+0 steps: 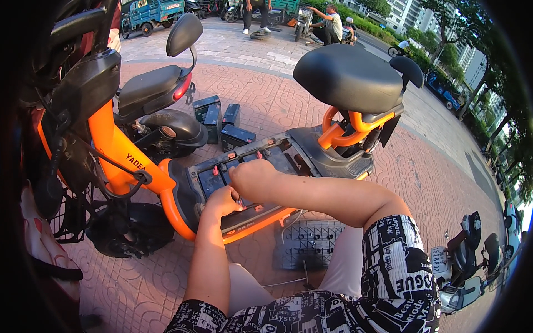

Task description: Repairing an electric scooter by working on the battery compartment and wiring.

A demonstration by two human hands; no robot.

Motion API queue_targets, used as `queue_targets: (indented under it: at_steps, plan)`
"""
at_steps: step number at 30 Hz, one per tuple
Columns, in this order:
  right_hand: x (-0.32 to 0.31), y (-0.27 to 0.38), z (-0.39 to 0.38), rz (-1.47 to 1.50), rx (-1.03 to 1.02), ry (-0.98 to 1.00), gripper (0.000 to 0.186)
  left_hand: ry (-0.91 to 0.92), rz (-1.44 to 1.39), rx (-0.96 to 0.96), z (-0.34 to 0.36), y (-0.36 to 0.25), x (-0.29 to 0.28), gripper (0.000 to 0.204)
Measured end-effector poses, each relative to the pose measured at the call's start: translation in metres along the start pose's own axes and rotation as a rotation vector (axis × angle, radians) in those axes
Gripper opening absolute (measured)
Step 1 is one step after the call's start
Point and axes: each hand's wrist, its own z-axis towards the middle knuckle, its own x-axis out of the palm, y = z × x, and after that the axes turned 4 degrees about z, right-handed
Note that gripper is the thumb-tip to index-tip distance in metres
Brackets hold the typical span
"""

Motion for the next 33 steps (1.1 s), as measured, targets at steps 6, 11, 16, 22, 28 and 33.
queue_targets:
  at_steps: [6, 11, 16, 22, 28, 33]
  plan:
    - [0.018, -0.017, -0.007, -0.02, -0.347, -0.319, 0.023, 0.0, -0.02, 0.053, 0.0, 0.002, 0.0, 0.033]
    - [0.012, -0.009, -0.005, -0.023, -0.212, -0.111, 0.024, -0.007, -0.037, 0.023, -0.003, -0.001, -0.001, 0.033]
    - [0.007, -0.009, -0.002, -0.013, -0.042, -0.032, 0.026, 0.004, -0.036, 0.016, -0.002, 0.001, 0.0, 0.032]
    - [0.019, -0.019, -0.008, 0.006, -0.312, -0.315, 0.033, 0.014, -0.048, 0.016, -0.004, -0.006, -0.005, 0.031]
    - [0.008, -0.001, -0.001, -0.033, -0.091, -0.049, 0.028, -0.007, -0.085, 0.017, 0.004, 0.005, 0.003, 0.032]
    - [0.013, -0.003, -0.004, 0.002, -0.182, -0.163, 0.025, -0.008, -0.049, 0.057, 0.008, 0.009, 0.008, 0.033]
